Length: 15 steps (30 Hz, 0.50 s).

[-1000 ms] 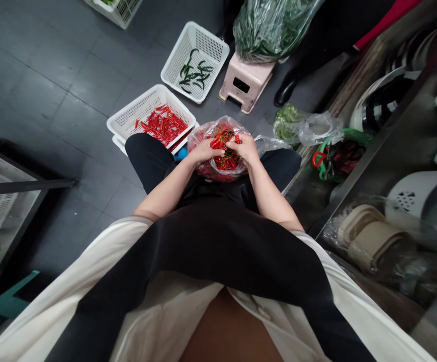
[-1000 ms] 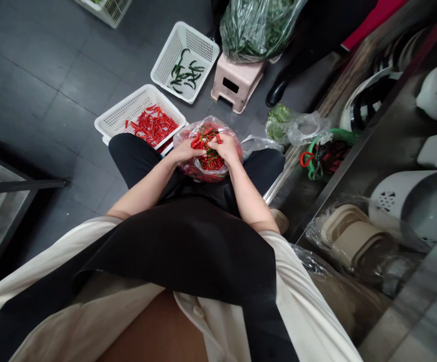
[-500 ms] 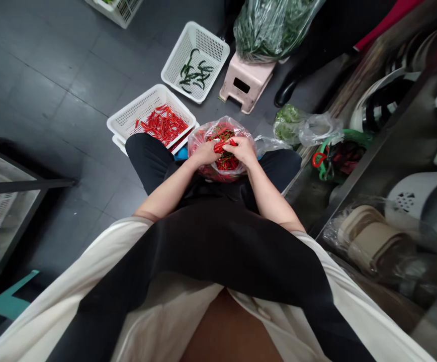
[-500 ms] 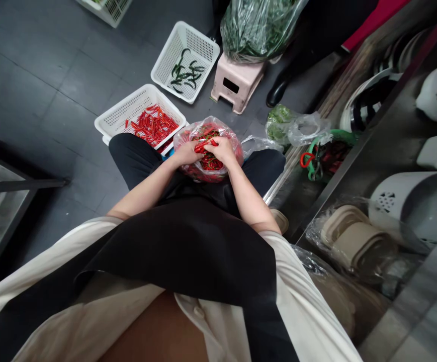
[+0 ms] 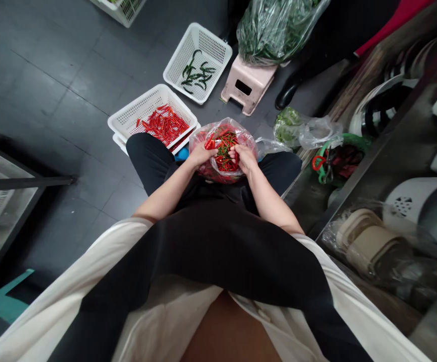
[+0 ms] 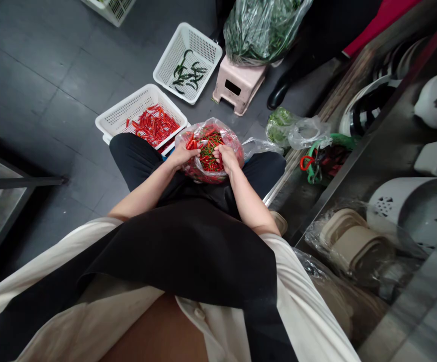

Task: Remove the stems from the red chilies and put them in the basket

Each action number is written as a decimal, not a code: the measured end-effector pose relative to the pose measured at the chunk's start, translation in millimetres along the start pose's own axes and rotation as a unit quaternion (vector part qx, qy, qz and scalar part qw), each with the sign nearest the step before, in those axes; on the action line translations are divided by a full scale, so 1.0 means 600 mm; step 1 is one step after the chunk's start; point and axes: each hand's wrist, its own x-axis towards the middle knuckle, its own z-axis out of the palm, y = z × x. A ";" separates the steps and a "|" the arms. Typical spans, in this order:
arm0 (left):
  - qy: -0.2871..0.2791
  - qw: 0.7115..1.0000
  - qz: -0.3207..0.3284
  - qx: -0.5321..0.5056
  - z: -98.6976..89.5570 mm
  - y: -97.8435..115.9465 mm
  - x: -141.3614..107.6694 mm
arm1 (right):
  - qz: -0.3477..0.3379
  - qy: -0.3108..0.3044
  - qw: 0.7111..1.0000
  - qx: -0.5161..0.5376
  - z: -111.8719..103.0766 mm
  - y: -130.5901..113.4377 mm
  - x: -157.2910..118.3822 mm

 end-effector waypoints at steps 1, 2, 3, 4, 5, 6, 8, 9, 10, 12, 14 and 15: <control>-0.012 0.999 -0.019 -0.027 0.007 -0.001 -0.004 | -0.007 -0.015 1.000 0.019 0.012 0.001 -0.004; -0.021 0.998 -0.034 -0.040 0.015 0.000 -0.010 | -0.014 -0.030 0.999 0.033 0.026 0.002 -0.010; -0.022 0.998 -0.045 -0.045 0.021 0.002 -0.015 | -0.023 -0.042 0.998 0.038 0.041 0.002 -0.016; -0.019 0.997 -0.053 -0.047 0.025 0.004 -0.020 | -0.030 -0.052 0.998 0.031 0.056 0.000 -0.023; -0.013 0.997 -0.060 -0.048 0.025 0.008 -0.022 | -0.034 -0.060 0.997 0.016 0.070 -0.002 -0.028; -0.006 0.996 -0.066 -0.052 0.019 0.012 -0.022 | -0.035 -0.067 0.997 -0.002 0.081 -0.005 -0.033; 0.015 0.995 -0.073 -0.061 -0.015 0.019 -0.013 | -0.045 -0.076 0.996 -0.033 0.090 -0.013 -0.034; 0.034 0.995 -0.071 -0.059 -0.042 0.022 -0.005 | -0.056 -0.076 0.994 -0.047 0.088 -0.017 -0.031; 0.061 0.995 -0.065 -0.046 -0.076 0.024 0.006 | -0.073 -0.067 0.993 -0.061 0.081 -0.019 -0.026; 0.139 0.989 -0.049 0.017 -0.156 0.024 0.031 | -0.110 -0.035 0.988 -0.103 0.057 -0.022 -0.012; 0.205 0.970 -0.049 0.122 -0.241 0.019 0.051 | -0.138 -0.003 0.976 -0.168 0.028 -0.020 0.001; 0.223 0.957 -0.054 0.176 -0.281 0.014 0.057 | -0.145 0.007 0.967 -0.209 0.015 -0.018 0.006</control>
